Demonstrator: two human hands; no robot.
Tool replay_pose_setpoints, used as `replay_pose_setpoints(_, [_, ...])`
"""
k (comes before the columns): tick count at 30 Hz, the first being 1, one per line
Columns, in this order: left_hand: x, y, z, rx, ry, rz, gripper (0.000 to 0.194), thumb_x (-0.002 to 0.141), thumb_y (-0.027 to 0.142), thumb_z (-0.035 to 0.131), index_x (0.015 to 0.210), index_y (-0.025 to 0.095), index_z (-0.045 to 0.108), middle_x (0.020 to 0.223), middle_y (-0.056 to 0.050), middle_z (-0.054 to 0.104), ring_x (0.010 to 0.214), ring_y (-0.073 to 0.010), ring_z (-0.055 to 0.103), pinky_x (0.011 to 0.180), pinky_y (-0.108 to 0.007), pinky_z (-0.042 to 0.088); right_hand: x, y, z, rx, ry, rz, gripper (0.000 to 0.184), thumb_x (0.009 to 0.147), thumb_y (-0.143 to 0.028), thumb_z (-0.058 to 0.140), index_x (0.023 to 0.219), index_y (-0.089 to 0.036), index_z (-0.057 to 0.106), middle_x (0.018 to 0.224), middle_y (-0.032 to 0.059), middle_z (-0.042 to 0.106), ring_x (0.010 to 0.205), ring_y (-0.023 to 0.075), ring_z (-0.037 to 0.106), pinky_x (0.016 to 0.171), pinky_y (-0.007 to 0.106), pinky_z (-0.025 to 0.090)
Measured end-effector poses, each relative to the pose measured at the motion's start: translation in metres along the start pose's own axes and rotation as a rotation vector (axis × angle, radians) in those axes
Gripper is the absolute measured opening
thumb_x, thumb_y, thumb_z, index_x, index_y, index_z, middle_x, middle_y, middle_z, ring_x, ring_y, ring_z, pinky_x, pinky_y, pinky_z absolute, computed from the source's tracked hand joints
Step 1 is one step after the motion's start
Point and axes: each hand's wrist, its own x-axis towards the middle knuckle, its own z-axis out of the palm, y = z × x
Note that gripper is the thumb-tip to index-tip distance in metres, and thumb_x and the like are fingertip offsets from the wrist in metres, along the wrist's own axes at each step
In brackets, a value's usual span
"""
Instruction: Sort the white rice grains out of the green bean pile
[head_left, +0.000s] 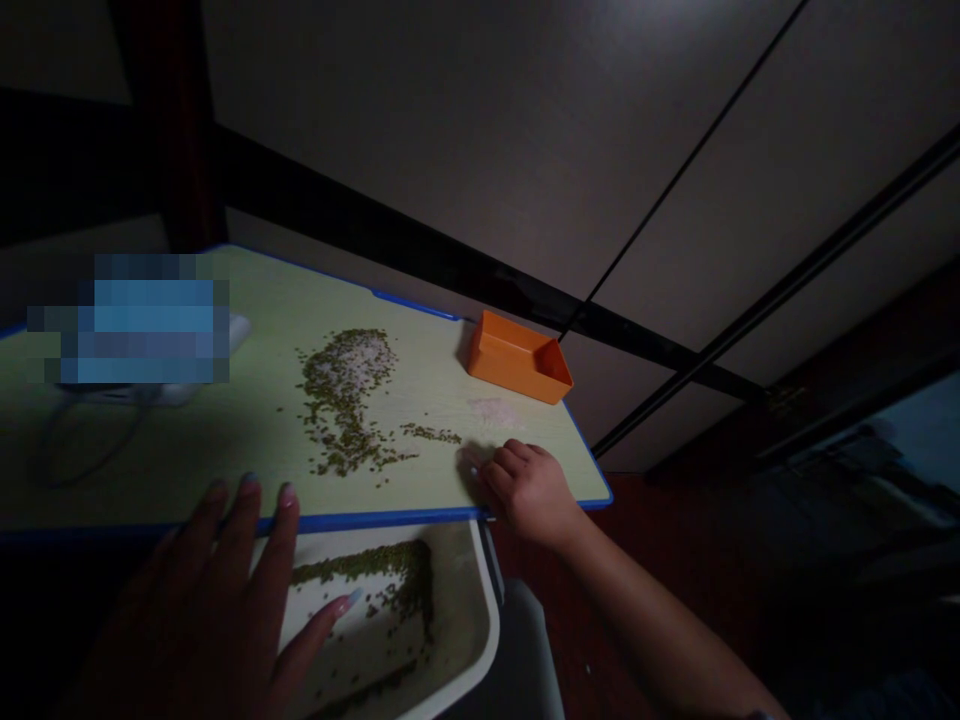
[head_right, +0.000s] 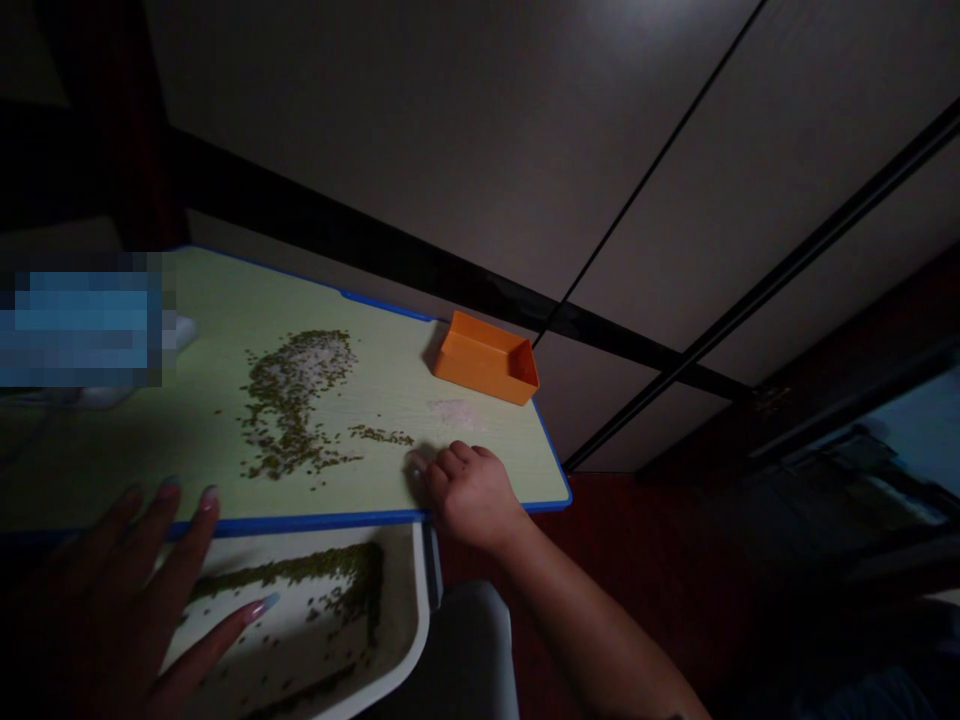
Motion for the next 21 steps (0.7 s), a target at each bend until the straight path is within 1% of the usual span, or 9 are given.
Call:
replay_pose_setpoints(2, [-0.001, -0.001, 0.001, -0.002, 0.0, -0.005, 0.088, 0.074, 0.047, 0.049, 0.142, 0.014, 0.006, 0.146, -0.029, 0.025, 0.137, -0.0459, 0.02, 0.1, -0.063, 0.032, 0.004, 0.009, 0.004, 0.012, -0.019, 0.014, 0.028, 0.093, -0.028, 0.041, 0.082, -0.015, 0.064, 0.072, 0.0049, 0.061, 0.07, 0.0141, 0.049, 0.06, 0.028, 0.031])
replay_pose_setpoints(7, [-0.003, 0.0, 0.002, -0.027, 0.005, -0.028, 0.086, 0.074, 0.047, 0.048, 0.142, 0.017, 0.005, 0.148, -0.027, 0.024, 0.137, -0.0455, 0.02, 0.101, -0.063, 0.032, 0.013, 0.029, 0.013, 0.006, -0.049, 0.086, 0.032, 0.095, -0.029, 0.038, 0.085, -0.014, 0.065, 0.076, 0.0064, 0.063, 0.071, 0.0142, 0.049, 0.064, 0.028, 0.031])
replay_pose_setpoints(11, [-0.002, 0.002, 0.0, -0.028, 0.028, -0.012, 0.085, 0.074, 0.047, 0.047, 0.142, 0.015, 0.007, 0.145, -0.029, 0.027, 0.137, -0.0457, 0.022, 0.1, -0.063, 0.032, 0.017, 0.039, 0.014, -0.015, -0.09, 0.122, 0.032, 0.095, -0.03, 0.037, 0.088, -0.015, 0.065, 0.078, 0.0063, 0.064, 0.074, 0.0151, 0.049, 0.065, 0.028, 0.03])
replay_pose_setpoints(15, [-0.002, 0.003, -0.001, -0.019, 0.032, -0.008, 0.086, 0.073, 0.049, 0.048, 0.142, 0.013, 0.01, 0.145, -0.029, 0.028, 0.136, -0.0449, 0.023, 0.102, -0.063, 0.031, 0.029, 0.04, 0.014, -0.01, -0.091, 0.142, 0.032, 0.095, -0.031, 0.037, 0.09, -0.015, 0.064, 0.079, 0.006, 0.065, 0.075, 0.0156, 0.051, 0.068, 0.03, 0.03])
replay_pose_setpoints(18, [-0.003, 0.002, 0.002, -0.019, 0.046, -0.006, 0.086, 0.073, 0.047, 0.049, 0.142, 0.015, 0.011, 0.147, -0.027, 0.025, 0.137, -0.0438, 0.023, 0.102, -0.062, 0.032, 0.047, 0.035, 0.016, 0.04, -0.079, 0.127, 0.032, 0.094, -0.033, 0.038, 0.084, -0.015, 0.064, 0.077, 0.0055, 0.064, 0.076, 0.0159, 0.051, 0.071, 0.031, 0.029])
replay_pose_setpoints(20, [-0.005, -0.001, 0.005, -0.01, 0.066, 0.013, 0.085, 0.072, 0.049, 0.05, 0.142, 0.016, 0.014, 0.149, -0.025, 0.024, 0.137, -0.0434, 0.025, 0.102, -0.062, 0.032, 0.063, 0.031, 0.019, 0.082, -0.083, 0.105, 0.035, 0.094, -0.035, 0.038, 0.08, -0.015, 0.063, 0.076, 0.0062, 0.064, 0.075, 0.016, 0.051, 0.07, 0.031, 0.029])
replay_pose_setpoints(21, [-0.006, -0.003, 0.007, -0.004, 0.136, 0.036, 0.083, 0.073, 0.051, 0.047, 0.141, 0.016, 0.017, 0.147, -0.025, 0.028, 0.135, -0.0437, 0.027, 0.1, -0.063, 0.033, 0.07, 0.028, 0.02, 0.102, -0.078, 0.092, 0.036, 0.094, -0.036, 0.038, 0.081, -0.014, 0.063, 0.077, 0.0069, 0.064, 0.075, 0.0163, 0.051, 0.069, 0.031, 0.029])
